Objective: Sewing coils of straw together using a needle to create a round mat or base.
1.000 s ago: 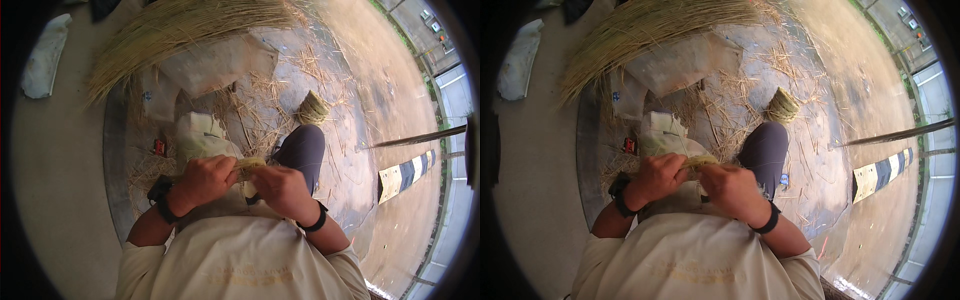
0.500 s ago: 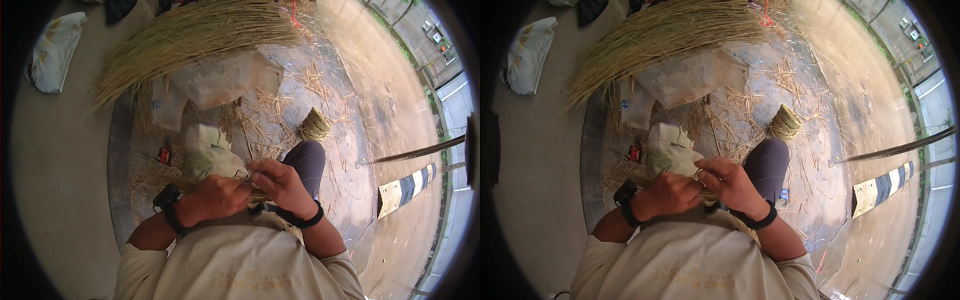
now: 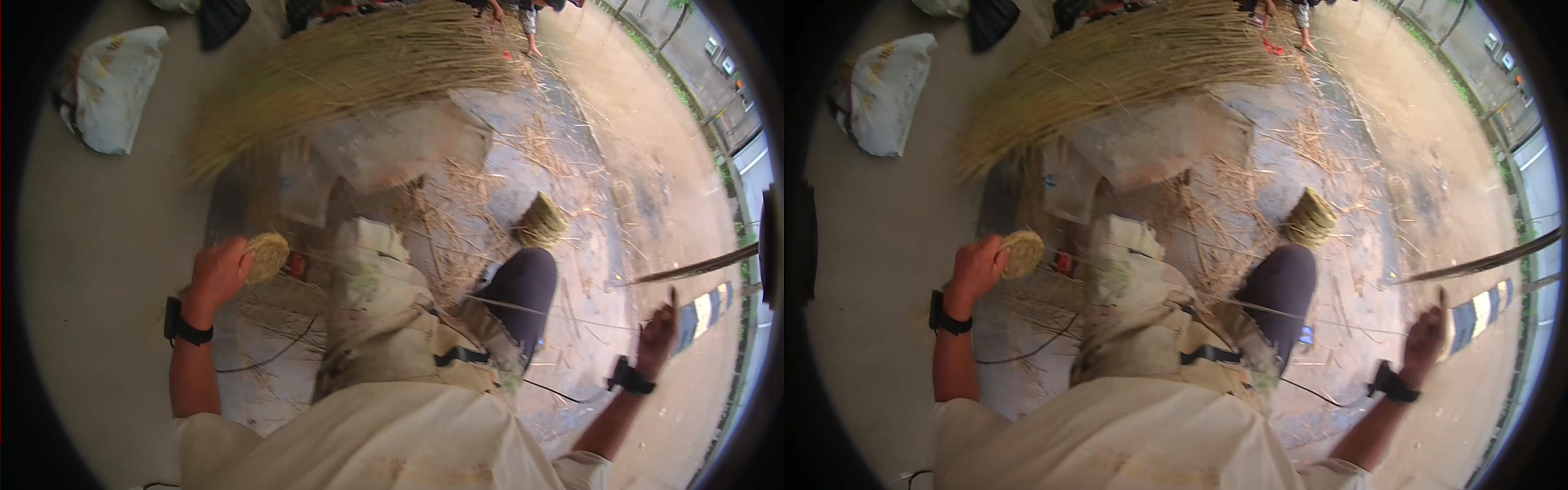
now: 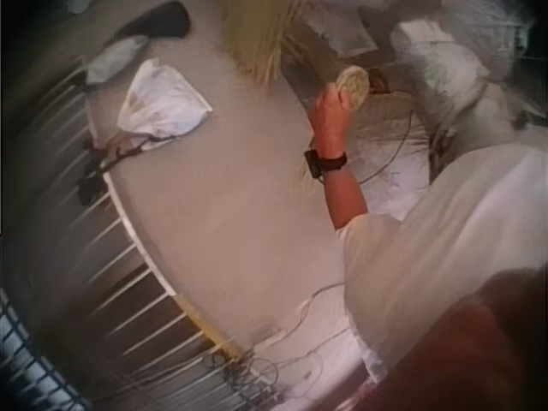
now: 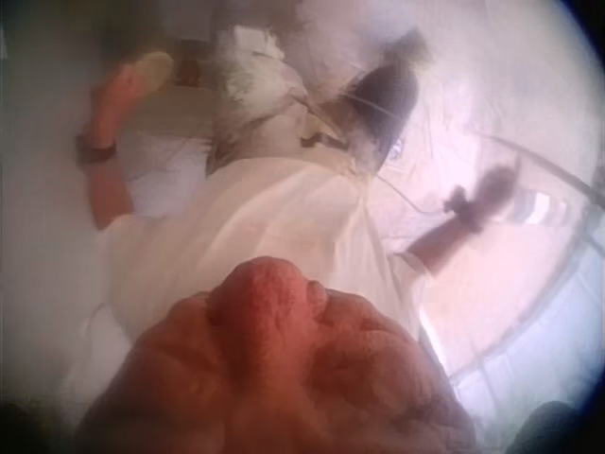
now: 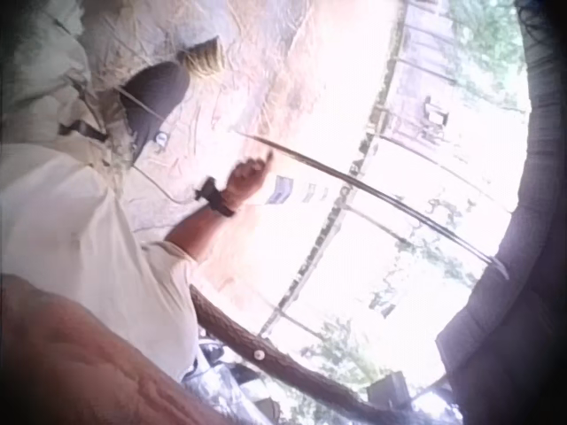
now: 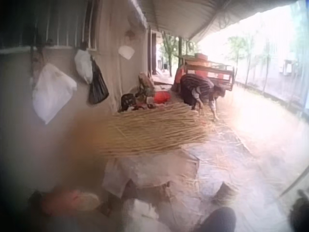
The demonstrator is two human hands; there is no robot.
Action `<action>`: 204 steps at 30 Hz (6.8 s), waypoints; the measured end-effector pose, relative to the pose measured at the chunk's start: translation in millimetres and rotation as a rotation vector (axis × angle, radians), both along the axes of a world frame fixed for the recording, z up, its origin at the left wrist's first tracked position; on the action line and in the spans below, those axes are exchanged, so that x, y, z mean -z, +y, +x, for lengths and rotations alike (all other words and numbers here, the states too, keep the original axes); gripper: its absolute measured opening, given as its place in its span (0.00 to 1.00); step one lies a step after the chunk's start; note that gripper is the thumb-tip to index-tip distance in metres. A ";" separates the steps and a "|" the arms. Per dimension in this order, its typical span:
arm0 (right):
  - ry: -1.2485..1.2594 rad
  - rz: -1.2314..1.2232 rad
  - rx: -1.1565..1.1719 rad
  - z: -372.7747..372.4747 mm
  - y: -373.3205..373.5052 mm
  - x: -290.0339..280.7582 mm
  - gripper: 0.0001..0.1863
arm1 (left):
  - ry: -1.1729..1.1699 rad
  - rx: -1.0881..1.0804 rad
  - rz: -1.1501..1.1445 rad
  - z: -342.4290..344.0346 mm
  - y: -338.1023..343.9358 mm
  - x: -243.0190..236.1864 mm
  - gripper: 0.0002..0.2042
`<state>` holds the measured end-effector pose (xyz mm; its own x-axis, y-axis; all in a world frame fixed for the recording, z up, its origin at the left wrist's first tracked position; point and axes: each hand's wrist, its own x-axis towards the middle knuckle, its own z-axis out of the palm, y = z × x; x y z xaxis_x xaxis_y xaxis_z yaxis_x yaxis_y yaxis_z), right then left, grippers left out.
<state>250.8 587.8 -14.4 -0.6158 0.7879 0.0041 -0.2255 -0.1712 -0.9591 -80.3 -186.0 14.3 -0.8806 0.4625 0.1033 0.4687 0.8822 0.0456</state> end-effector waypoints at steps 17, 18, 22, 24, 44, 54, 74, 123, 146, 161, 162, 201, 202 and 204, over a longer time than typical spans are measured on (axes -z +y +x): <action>-0.103 0.248 -1.169 -171.1 -319.7 -14.9 0.26 | -0.482 0.698 0.403 74.3 208.7 0.0 0.13; -0.214 0.220 -1.214 -168.7 -312.1 -7.9 0.27 | -0.491 0.698 0.453 76.2 212.7 4.3 0.14; -0.499 0.125 -1.407 -130.9 -258.5 22.9 0.27 | -0.649 0.544 0.489 80.0 221.8 2.2 0.19; -0.615 0.378 -1.439 -122.6 -242.2 18.6 0.27 | -0.708 0.531 0.492 78.4 225.1 4.1 0.21; -0.380 0.585 -1.188 -164.1 -292.1 1.3 0.20 | -0.636 0.699 0.554 71.1 228.0 34.5 0.17; -0.429 0.082 -1.066 -138.7 -283.7 18.6 0.18 | -0.729 0.603 0.577 83.2 231.5 37.6 0.09; 0.310 0.826 -1.424 -133.6 -340.6 -4.2 0.15 | -0.887 0.543 0.742 75.5 236.7 55.9 0.14; -0.414 0.370 -0.907 -154.6 -362.6 -0.4 0.08 | -0.180 0.342 0.469 96.1 226.7 36.1 0.10; -0.344 1.192 -0.832 -181.2 -335.0 -5.5 0.15 | -0.045 0.730 0.403 99.8 231.9 32.8 0.07; 0.081 -0.243 -0.816 -169.1 -323.3 -24.5 0.10 | -0.092 0.717 0.407 97.5 223.0 22.8 0.08; 0.160 -0.539 -0.778 -163.0 -312.4 -35.1 0.10 | -0.103 0.672 0.378 91.9 216.8 22.2 0.07; -0.285 -0.137 -1.137 -138.5 -267.5 26.7 0.18 | -0.659 0.688 0.485 62.5 220.9 32.5 0.08; -0.125 -0.342 -1.054 -148.3 -284.9 19.9 0.18 | -0.652 0.697 0.487 62.9 225.1 32.3 0.08; -0.005 -0.594 -0.994 -163.0 -299.7 17.3 0.19 | -0.658 0.693 0.499 64.4 232.0 27.3 0.10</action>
<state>87.9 288.1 -31.8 -0.9636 -0.1668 -0.2089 0.2652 -0.6948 -0.6685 -15.9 46.0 -13.0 -0.3946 0.9186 0.0205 0.6114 0.2459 0.7521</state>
